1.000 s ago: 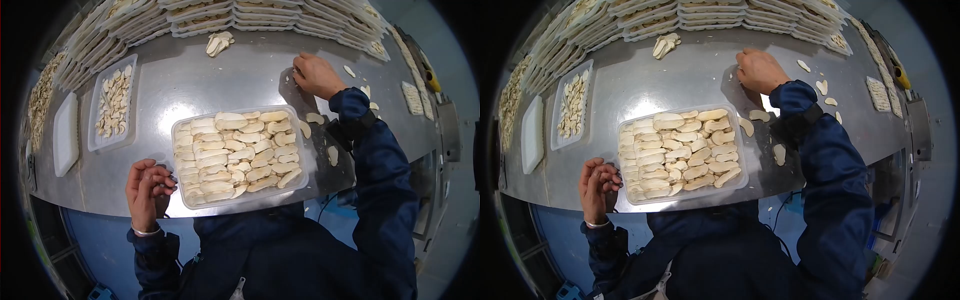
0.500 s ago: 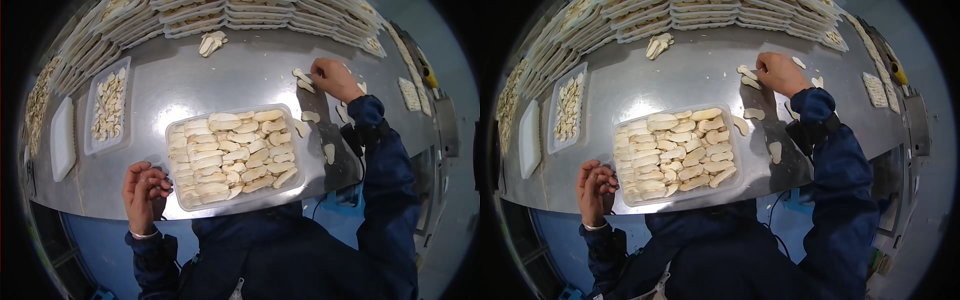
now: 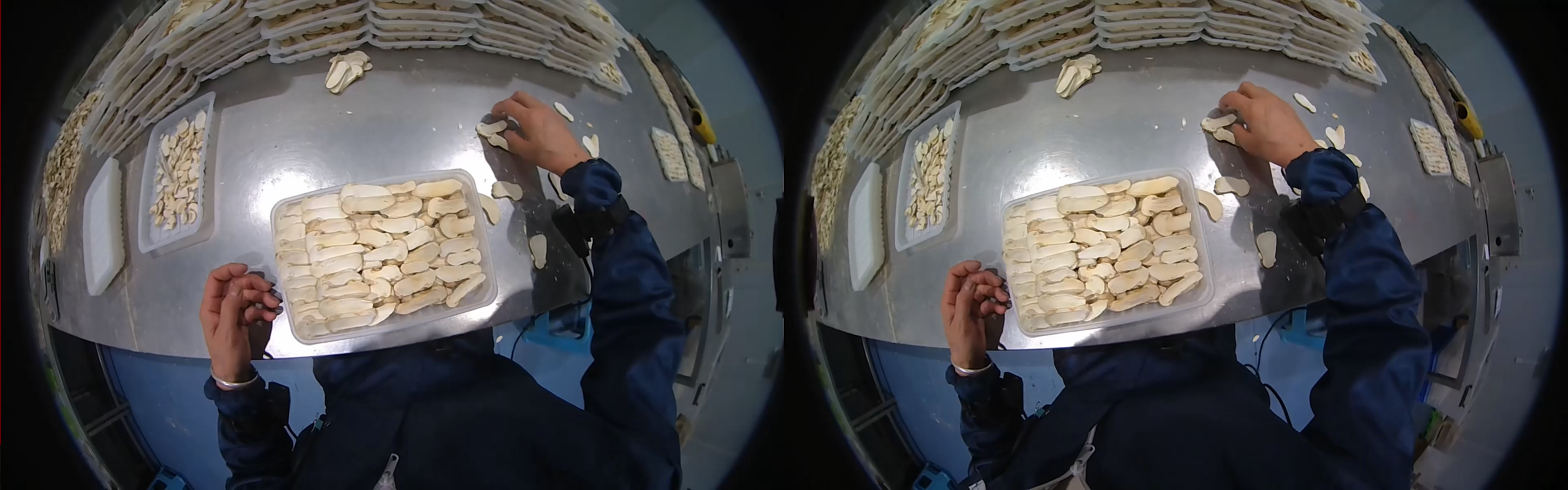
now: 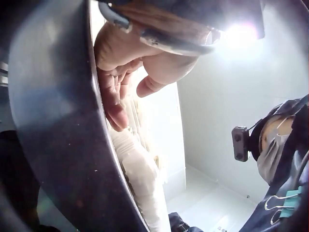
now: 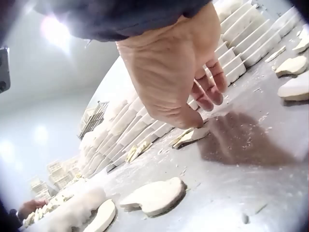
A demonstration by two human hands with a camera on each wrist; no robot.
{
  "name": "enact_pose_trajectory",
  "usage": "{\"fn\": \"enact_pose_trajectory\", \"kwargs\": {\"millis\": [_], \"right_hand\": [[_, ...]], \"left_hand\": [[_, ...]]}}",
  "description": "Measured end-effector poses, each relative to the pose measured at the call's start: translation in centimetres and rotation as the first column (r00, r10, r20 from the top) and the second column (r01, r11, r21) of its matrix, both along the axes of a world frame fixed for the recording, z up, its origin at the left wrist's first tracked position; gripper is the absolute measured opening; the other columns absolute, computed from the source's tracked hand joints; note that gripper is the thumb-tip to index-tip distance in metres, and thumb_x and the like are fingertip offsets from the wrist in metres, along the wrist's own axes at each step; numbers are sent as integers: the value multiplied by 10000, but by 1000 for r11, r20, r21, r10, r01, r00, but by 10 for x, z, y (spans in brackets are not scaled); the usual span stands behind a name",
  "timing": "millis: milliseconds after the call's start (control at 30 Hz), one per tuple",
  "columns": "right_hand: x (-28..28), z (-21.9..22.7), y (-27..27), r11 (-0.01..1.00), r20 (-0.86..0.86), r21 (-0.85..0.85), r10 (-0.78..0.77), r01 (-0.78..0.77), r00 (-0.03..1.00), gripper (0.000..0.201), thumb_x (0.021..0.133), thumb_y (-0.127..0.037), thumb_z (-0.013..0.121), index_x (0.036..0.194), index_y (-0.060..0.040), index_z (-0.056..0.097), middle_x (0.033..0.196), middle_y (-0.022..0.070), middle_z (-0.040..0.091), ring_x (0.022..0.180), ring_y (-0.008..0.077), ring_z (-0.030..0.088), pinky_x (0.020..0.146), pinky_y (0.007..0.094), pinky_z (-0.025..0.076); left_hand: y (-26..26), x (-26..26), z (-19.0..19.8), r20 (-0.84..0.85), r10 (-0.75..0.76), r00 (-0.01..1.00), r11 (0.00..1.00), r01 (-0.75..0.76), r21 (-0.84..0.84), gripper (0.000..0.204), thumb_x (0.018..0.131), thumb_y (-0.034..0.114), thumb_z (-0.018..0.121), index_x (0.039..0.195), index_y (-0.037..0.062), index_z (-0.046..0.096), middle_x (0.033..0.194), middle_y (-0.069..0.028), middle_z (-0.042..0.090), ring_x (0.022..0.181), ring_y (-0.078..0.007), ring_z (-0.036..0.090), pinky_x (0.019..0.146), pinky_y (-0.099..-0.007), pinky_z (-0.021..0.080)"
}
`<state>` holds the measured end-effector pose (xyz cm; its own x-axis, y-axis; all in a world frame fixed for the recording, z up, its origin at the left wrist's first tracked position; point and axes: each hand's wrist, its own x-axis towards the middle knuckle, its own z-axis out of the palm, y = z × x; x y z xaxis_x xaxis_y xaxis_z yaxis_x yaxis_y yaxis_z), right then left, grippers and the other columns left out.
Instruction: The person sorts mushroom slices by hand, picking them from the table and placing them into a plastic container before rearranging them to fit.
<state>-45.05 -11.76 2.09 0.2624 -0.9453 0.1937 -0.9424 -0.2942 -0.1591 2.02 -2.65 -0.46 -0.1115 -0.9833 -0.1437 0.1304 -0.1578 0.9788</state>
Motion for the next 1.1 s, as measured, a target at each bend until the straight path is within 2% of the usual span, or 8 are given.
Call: {"fn": "enact_pose_trajectory", "kwargs": {"millis": [133, 233, 333, 433, 567, 667, 767, 1100], "right_hand": [[-1, -4, -4, 999, -34, 25, 49, -48, 998, 230, 788, -97, 597, 1008, -32, 589, 973, 140, 568, 921, 331, 577, 793, 420, 476], [-4, -7, -6, 999, -31, 29, 25, -24, 999, 193, 793, -103, 597, 965, -16, 581, 933, 145, 568, 896, 338, 576, 776, 427, 469], [-3, -4, -4, 999, -3, 41, 2, -2, 1000, 153, 799, -71, 594, 933, -7, 557, 906, 142, 562, 827, 331, 577, 740, 394, 464], [19, 16, 10, 999, 56, -43, 24, -22, 998, 163, 795, -115, 605, 910, -7, 563, 852, 152, 566, 854, 355, 568, 743, 431, 452], [92, 40, 44, 935, 15, -188, 310, -302, 951, 153, 759, -79, 638, 858, -29, 533, 806, 122, 536, 783, 306, 553, 695, 403, 424], [138, 41, 63, 895, -6, -186, 411, -405, 912, 158, 738, -56, 641, 835, -28, 519, 788, 110, 512, 759, 274, 538, 688, 377, 407], [157, 32, 63, 869, -58, -173, 460, -463, 886, 152, 724, -41, 629, 820, -16, 514, 794, 107, 507, 767, 264, 533, 702, 365, 408], [168, 24, 55, 861, -145, -93, 486, -501, 862, 156, 715, -34, 603, 854, -4, 541, 838, 115, 529, 830, 248, 538, 770, 351, 422]], "left_hand": [[0, 0, 1, 7, 9, 1000, 1000, -9, 4, 237, 999, 141, 440, 1172, -20, 463, 928, -163, 623, 729, -169, 654, 584, -222, 548], [0, 0, 0, 5, 13, 1000, 1000, -14, 6, 236, 998, 135, 436, 1174, -21, 461, 931, -164, 621, 730, -171, 651, 584, -226, 544], [1, -2, 6, 20, 13, 1000, 1000, -13, 25, 232, 995, 123, 432, 1176, -20, 461, 938, -161, 619, 739, -172, 647, 597, -235, 540], [2, -3, 4, 56, 36, 998, 999, -38, 32, 244, 995, 150, 441, 1179, -7, 470, 932, -142, 621, 730, -161, 634, 592, -229, 521], [2, -3, 5, 39, 26, 999, 999, -27, 33, 243, 997, 153, 441, 1179, -4, 475, 937, -139, 622, 737, -161, 637, 608, -232, 527], [2, -2, 4, 34, 15, 999, 1000, -15, 20, 247, 998, 155, 441, 1180, -7, 477, 948, -149, 625, 748, -164, 647, 611, -229, 534], [2, 1, 3, 23, 2, 1000, 1000, -3, 10, 247, 996, 146, 442, 1179, -16, 477, 955, -158, 627, 756, -167, 654, 616, -228, 545], [1, 2, 2, -27, -14, 1000, 1000, 14, 7, 235, 994, 123, 452, 1170, -30, 474, 949, -166, 628, 755, -174, 660, 614, -231, 560]]}}
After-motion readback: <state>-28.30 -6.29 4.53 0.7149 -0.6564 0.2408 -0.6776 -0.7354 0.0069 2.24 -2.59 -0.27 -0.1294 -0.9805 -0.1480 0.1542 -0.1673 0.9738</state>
